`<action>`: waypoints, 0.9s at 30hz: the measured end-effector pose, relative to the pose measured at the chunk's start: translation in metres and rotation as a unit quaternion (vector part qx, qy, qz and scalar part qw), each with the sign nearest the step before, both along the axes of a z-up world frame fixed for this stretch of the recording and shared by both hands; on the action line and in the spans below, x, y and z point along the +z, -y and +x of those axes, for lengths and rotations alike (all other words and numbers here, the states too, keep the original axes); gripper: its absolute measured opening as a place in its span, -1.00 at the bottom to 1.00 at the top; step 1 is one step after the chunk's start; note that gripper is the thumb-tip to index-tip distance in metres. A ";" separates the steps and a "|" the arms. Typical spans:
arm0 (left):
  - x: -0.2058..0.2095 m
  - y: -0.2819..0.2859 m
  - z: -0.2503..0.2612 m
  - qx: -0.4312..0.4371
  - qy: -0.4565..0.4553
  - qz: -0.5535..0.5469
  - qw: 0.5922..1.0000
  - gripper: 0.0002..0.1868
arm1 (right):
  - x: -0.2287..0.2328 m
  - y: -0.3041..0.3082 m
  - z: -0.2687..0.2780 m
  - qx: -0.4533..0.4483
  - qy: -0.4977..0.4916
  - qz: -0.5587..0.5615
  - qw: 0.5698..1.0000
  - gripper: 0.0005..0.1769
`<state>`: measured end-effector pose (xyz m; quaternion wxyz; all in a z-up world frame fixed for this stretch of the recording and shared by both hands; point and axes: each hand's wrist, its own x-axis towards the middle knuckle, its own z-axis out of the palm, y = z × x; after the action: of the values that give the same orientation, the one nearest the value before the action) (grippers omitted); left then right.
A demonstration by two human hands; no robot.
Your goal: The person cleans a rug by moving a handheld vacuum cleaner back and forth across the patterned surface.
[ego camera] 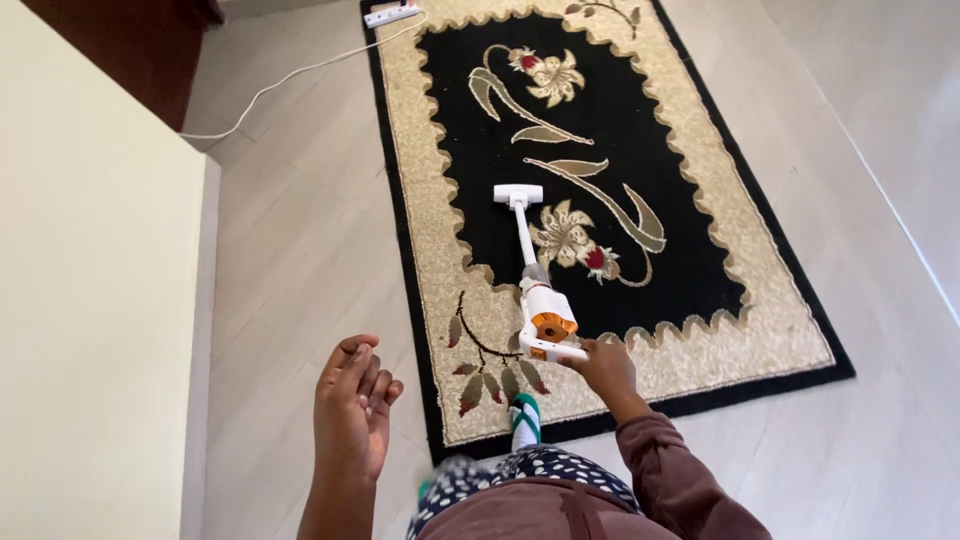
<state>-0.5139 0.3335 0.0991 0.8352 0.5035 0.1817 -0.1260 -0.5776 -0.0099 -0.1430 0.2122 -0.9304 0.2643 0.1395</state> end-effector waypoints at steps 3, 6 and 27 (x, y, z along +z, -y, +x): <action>0.001 -0.029 -0.011 -0.020 0.004 -0.017 1.000 -0.88 | -0.004 -0.020 -0.019 -0.019 -0.030 -0.009 0.999 -0.28; -0.002 -0.072 -0.030 -0.022 0.012 -0.025 0.999 -0.89 | -0.012 -0.050 -0.047 -0.047 -0.021 -0.006 0.999 -0.28; -0.021 -0.225 -0.097 -0.054 -0.018 -0.065 0.996 -0.89 | 0.039 -0.277 -0.193 -0.078 -0.065 0.025 0.995 -0.38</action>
<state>-0.6105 0.5583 0.0776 0.8548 0.4549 0.1604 -0.1916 -0.7702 0.2667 -0.1043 0.2283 -0.8902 0.3460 0.1890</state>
